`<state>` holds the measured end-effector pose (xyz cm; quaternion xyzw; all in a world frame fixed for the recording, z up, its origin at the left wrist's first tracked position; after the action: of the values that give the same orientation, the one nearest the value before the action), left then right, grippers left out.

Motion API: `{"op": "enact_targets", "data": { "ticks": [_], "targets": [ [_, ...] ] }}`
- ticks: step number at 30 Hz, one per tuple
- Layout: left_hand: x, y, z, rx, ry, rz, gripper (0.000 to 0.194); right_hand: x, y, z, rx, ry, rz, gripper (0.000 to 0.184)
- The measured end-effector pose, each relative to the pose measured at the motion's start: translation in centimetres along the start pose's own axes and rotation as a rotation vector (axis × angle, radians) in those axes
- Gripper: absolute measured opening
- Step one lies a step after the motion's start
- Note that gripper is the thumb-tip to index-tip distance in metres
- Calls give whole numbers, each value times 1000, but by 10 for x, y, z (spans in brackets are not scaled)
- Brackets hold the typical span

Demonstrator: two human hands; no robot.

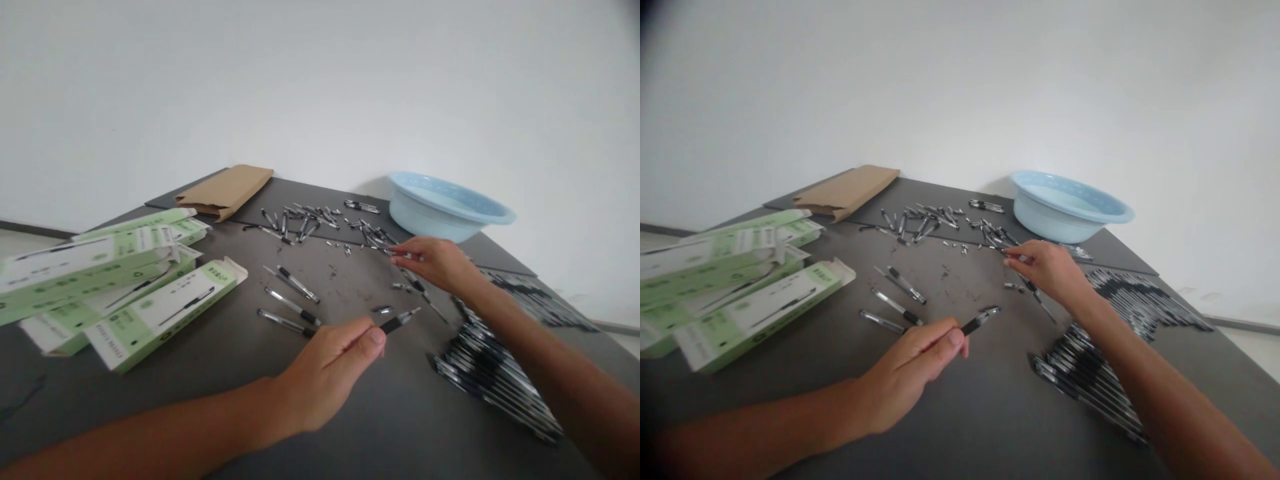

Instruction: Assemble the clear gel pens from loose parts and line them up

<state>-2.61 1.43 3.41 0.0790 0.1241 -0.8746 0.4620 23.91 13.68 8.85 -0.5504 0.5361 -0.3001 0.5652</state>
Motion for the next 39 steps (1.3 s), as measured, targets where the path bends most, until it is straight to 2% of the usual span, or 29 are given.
{"op": "enact_targets", "data": {
  "ticks": [4, 9, 14, 19, 24, 28, 32, 34, 37, 39],
  "targets": [
    [1, 0, 1, -22, 68, -10, 51, -55, 16, -18, 121, -154, -126, 34],
    [1, -2, 7, -37, 130, -22, 48, -97, 56, -15, 260, -214, -235, 30],
    [1, -3, 14, -47, 160, -6, 46, -111, 80, 2, 336, -204, -307, 30],
    [3, -4, 14, -53, 157, -16, 45, -118, 82, 7, 345, -186, -348, 28],
    [2, -4, 12, -58, 149, -27, 45, -118, 81, 1, 330, -171, -374, 25],
    [2, -3, 10, -65, 135, -32, 46, -113, 75, -12, 289, -151, -333, 23],
    [2, -4, 10, -51, 126, -31, 47, -90, 51, -28, 165, -51, -201, 18],
    [1, -6, 10, -48, 119, -33, 48, -66, 32, -32, 68, 26, -140, 22],
    [-1, -6, 8, -64, 97, -43, 49, -18, 4, -37, -116, 103, -125, 33],
    [-2, -5, 6, -69, 74, -44, 50, 16, -10, -40, -403, 169, -127, 36]
  ]
}}
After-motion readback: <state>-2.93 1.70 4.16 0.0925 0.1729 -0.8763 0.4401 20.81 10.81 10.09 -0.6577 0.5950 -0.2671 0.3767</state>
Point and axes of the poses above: each hand's wrist, its own x-axis away from the middle knuckle, its own y-axis out of the palm, z = x × y, the point moved 2 cm from there along -x, towards the middle knuckle, and after that the axes turned 9 degrees about y, right-handed, at the moved point
